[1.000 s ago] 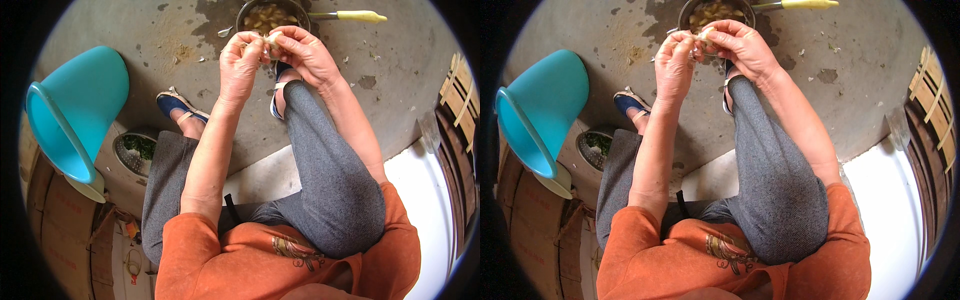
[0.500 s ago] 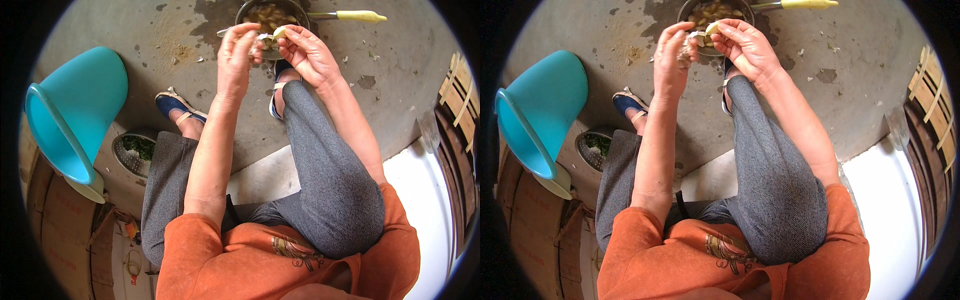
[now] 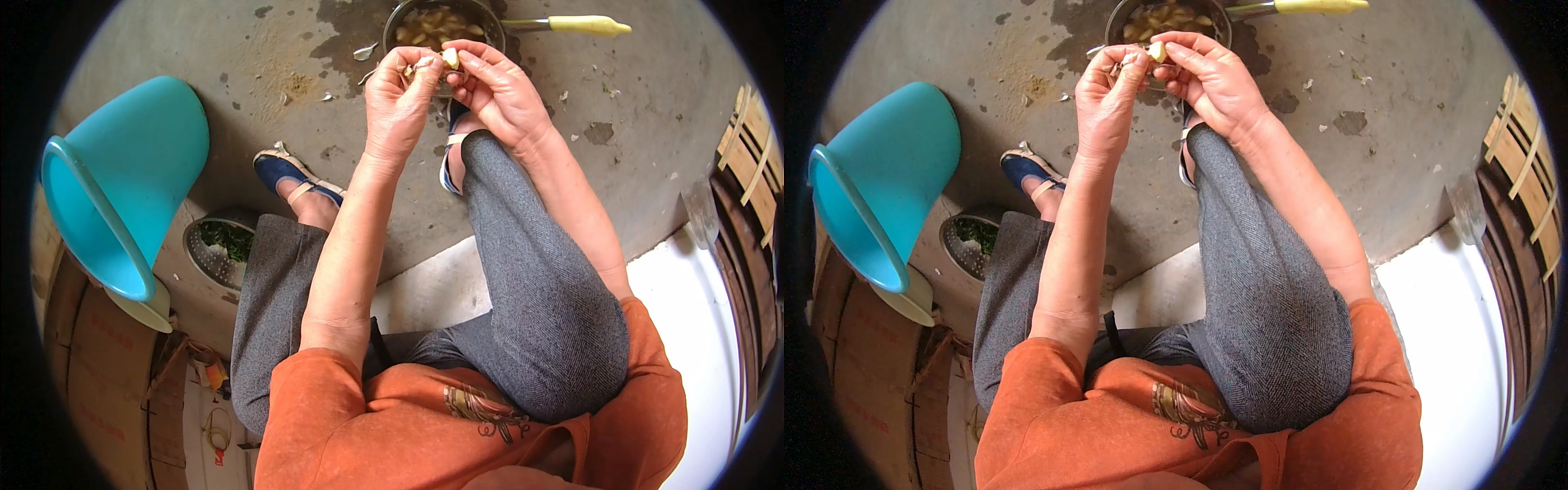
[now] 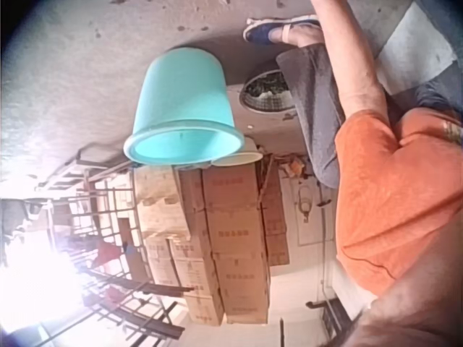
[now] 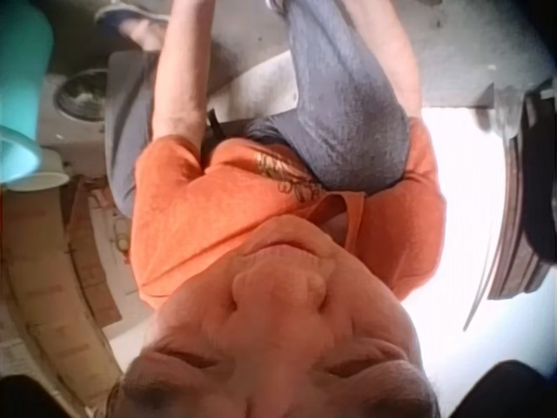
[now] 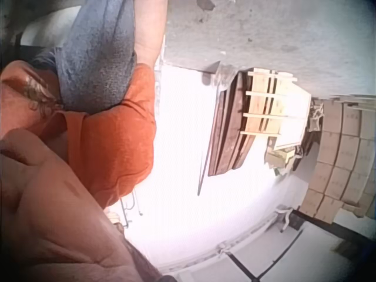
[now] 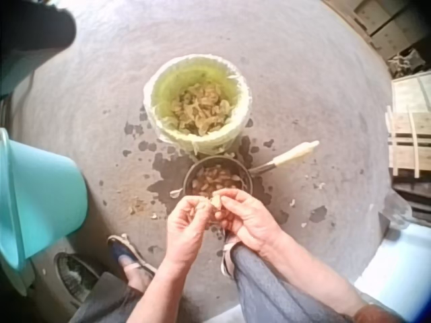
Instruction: The person sits on the floor and peels garlic cloves by hand, placing the peeled cloves into a metal bowl. The person handles the cloves one at a time and discards the skins onto the floor.
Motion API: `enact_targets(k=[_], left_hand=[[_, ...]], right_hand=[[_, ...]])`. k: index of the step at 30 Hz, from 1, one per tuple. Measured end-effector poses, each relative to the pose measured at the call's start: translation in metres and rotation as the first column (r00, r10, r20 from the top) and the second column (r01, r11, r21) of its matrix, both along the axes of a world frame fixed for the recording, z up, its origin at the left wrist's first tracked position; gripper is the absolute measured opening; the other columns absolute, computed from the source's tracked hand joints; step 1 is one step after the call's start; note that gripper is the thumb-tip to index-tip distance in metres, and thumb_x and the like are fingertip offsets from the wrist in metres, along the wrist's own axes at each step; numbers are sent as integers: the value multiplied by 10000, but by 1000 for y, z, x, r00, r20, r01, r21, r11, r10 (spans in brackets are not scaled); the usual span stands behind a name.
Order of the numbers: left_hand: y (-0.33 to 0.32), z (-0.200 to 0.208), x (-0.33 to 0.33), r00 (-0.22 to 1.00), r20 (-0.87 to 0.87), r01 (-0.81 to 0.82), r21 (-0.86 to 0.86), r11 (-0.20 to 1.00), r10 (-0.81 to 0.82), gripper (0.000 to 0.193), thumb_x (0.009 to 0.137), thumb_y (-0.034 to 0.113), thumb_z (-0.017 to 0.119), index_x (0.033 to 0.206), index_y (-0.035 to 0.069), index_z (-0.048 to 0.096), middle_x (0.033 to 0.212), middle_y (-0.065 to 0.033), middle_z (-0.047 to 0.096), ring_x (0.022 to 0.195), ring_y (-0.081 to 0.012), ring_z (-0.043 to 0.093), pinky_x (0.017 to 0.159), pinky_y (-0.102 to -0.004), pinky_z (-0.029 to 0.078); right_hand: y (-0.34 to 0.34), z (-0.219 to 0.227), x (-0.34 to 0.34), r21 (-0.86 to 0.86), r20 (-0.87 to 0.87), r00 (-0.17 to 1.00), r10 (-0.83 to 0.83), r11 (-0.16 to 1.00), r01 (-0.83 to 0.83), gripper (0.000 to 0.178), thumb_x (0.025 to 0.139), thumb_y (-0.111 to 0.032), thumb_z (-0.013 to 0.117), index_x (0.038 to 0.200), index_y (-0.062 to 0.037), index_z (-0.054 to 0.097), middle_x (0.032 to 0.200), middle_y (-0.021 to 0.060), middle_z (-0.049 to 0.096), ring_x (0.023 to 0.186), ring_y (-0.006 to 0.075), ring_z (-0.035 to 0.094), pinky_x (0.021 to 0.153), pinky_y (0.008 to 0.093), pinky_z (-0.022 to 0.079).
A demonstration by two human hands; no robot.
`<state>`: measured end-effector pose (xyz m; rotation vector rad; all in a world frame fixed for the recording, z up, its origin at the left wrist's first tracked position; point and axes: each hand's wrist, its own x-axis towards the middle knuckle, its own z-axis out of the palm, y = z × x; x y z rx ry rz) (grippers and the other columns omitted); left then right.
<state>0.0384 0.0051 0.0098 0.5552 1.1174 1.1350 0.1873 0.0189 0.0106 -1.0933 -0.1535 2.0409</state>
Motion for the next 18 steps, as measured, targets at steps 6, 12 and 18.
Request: enact_targets(k=[6,12,18], left_hand=[[-2,4,0,997,-50,51,1,999,-51,80,917,79,575,927,5,545,847,-21,612,761,-78,604,687,-205,495],[3,8,-25,905,369,-125,-246,961,212,97,879,85,519,969,58,542,912,-94,613,739,-150,567,632,-265,464],[5,15,-16,999,18,52,-49,997,-51,188,892,-10,496,1046,62,575,752,0,588,593,-29,481,515,-169,377]], right_hand=[[1,18,-9,126,213,971,109,982,-138,279,959,-203,513,1123,9,590,967,72,665,780,105,617,672,213,506],[8,10,8,-7,-1,999,32,999,-32,321,972,-226,485,1121,41,583,939,125,668,763,138,645,681,246,544],[4,8,7,6,17,998,64,998,-64,321,973,-259,487,1108,8,602,910,82,670,729,116,630,647,230,528]])
